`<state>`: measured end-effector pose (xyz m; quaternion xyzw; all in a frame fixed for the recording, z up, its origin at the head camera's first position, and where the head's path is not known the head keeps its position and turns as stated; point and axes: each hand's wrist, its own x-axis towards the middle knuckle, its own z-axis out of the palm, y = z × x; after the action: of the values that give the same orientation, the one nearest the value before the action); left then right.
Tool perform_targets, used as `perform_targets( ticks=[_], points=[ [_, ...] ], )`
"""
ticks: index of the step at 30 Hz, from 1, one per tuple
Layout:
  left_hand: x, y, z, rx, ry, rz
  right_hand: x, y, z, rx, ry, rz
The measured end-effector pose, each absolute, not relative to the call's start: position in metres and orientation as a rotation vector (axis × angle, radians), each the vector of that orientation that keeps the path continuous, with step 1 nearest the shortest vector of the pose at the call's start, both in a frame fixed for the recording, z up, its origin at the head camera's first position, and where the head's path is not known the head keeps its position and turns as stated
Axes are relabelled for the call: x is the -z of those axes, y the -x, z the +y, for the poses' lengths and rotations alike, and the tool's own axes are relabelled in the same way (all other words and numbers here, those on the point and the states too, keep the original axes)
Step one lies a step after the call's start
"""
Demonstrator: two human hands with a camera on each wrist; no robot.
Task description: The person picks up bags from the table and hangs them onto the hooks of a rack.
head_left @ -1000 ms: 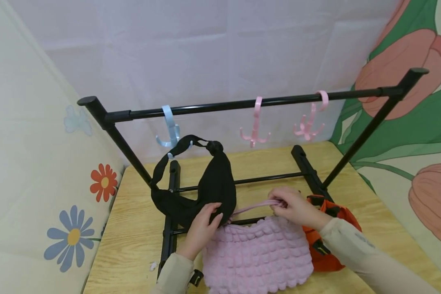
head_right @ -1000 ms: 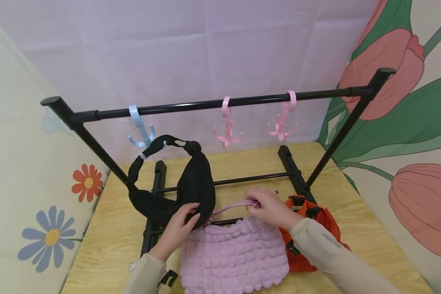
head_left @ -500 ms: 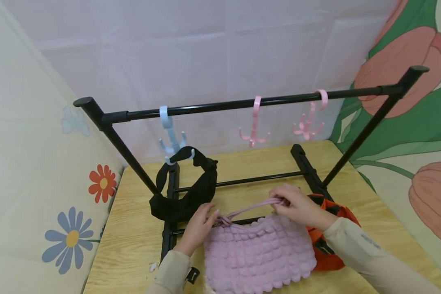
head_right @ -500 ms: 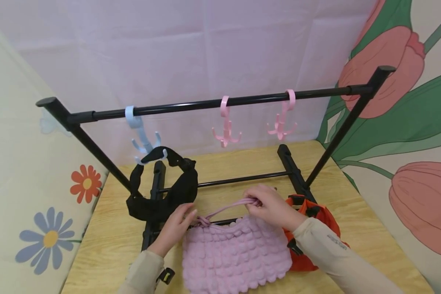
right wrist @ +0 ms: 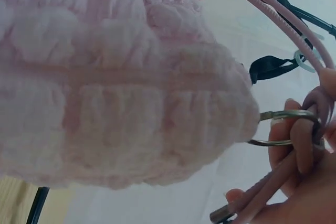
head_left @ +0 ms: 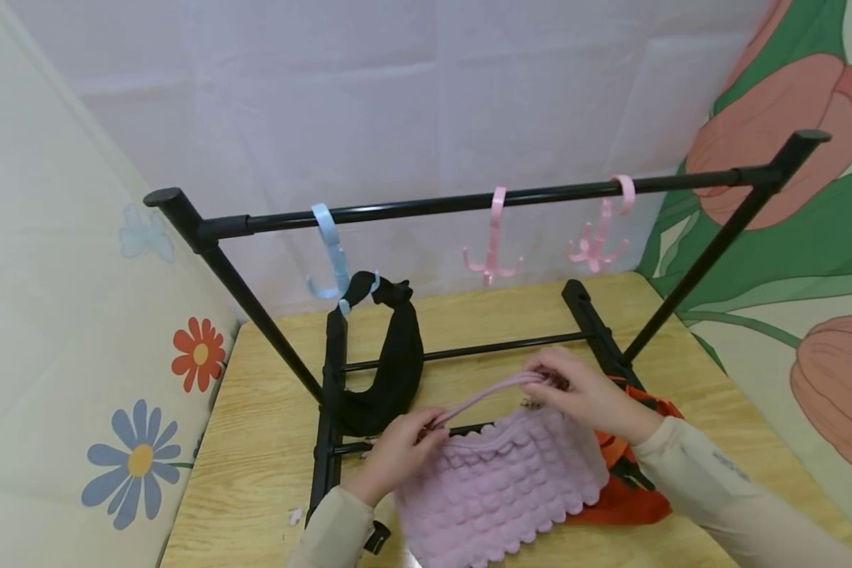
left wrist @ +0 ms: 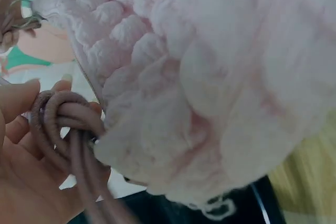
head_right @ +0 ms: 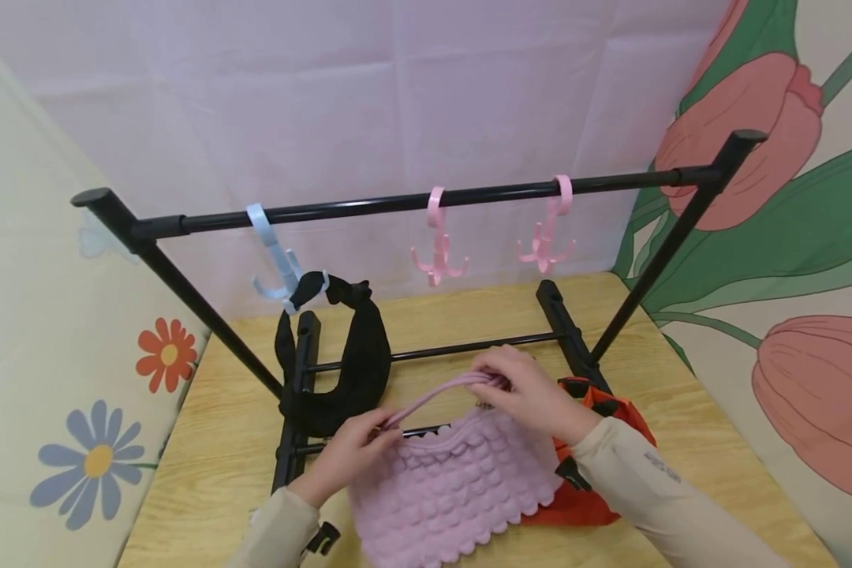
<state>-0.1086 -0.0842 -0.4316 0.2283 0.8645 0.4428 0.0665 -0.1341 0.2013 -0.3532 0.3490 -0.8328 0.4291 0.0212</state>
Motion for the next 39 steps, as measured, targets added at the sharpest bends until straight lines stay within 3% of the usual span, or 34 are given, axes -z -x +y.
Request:
perform_targets(
  ticks=[14,39],
  points=[
    [0.413,0.099,-0.086,-1.456,-0.621,2.722,0.341,0.135,0.207,-1.322,-0.906,-2.603],
    [0.376,0.092,-0.087,-1.412,-0.608,2.869,0.328,0.133,0.205,-1.235,-0.843,-2.442]
  ],
)
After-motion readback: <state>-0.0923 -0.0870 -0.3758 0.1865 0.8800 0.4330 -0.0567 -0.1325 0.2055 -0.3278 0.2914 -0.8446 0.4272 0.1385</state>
